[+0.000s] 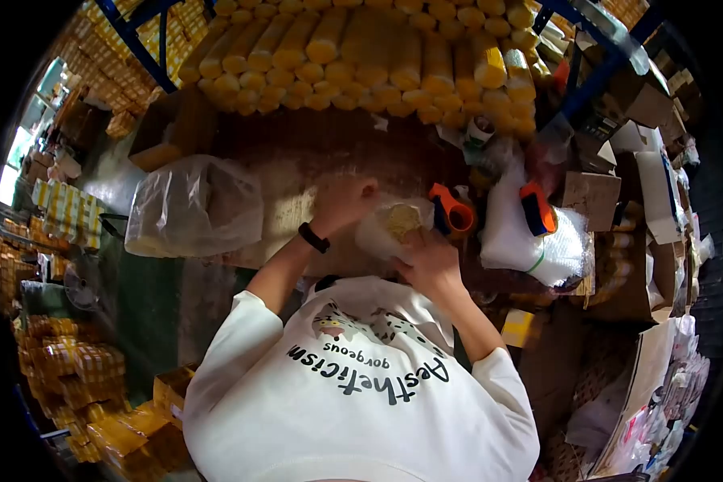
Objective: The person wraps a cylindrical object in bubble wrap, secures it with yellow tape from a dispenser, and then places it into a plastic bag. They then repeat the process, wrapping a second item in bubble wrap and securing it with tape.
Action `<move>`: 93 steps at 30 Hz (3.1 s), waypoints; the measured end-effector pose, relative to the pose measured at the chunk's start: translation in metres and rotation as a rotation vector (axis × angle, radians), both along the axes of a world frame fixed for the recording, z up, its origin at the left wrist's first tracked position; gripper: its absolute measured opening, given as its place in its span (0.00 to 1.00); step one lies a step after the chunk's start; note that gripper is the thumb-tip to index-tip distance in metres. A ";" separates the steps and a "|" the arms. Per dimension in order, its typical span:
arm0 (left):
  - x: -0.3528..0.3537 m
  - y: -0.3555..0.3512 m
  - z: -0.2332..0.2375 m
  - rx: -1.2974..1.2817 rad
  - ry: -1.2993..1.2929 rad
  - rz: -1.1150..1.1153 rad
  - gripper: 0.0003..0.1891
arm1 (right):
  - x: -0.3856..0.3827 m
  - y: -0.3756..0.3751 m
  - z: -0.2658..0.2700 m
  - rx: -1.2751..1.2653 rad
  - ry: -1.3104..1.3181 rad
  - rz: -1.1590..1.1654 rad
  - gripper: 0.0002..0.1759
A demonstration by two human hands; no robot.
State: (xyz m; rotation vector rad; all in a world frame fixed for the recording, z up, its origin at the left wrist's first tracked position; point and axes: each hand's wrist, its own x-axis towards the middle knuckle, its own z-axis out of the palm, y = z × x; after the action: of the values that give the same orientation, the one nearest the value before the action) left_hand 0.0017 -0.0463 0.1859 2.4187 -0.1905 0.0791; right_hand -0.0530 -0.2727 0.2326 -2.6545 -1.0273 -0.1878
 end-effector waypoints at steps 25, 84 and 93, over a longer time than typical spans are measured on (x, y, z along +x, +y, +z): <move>0.053 0.020 -0.154 -0.224 0.361 -0.337 0.23 | 0.096 -0.070 -0.064 0.634 0.439 -0.029 0.06; -0.019 0.100 -0.093 0.351 0.030 -0.036 0.03 | 0.197 0.054 -0.164 0.171 0.351 0.667 0.04; -0.082 0.087 -0.137 0.448 0.170 -0.264 0.09 | 0.103 -0.010 -0.221 0.048 0.520 0.442 0.12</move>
State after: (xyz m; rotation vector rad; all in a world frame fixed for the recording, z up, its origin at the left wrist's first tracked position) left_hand -0.0802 0.0409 0.0494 2.7998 -0.4911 -0.3205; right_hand 0.0502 -0.2825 0.0117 -2.1738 -1.3451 0.5310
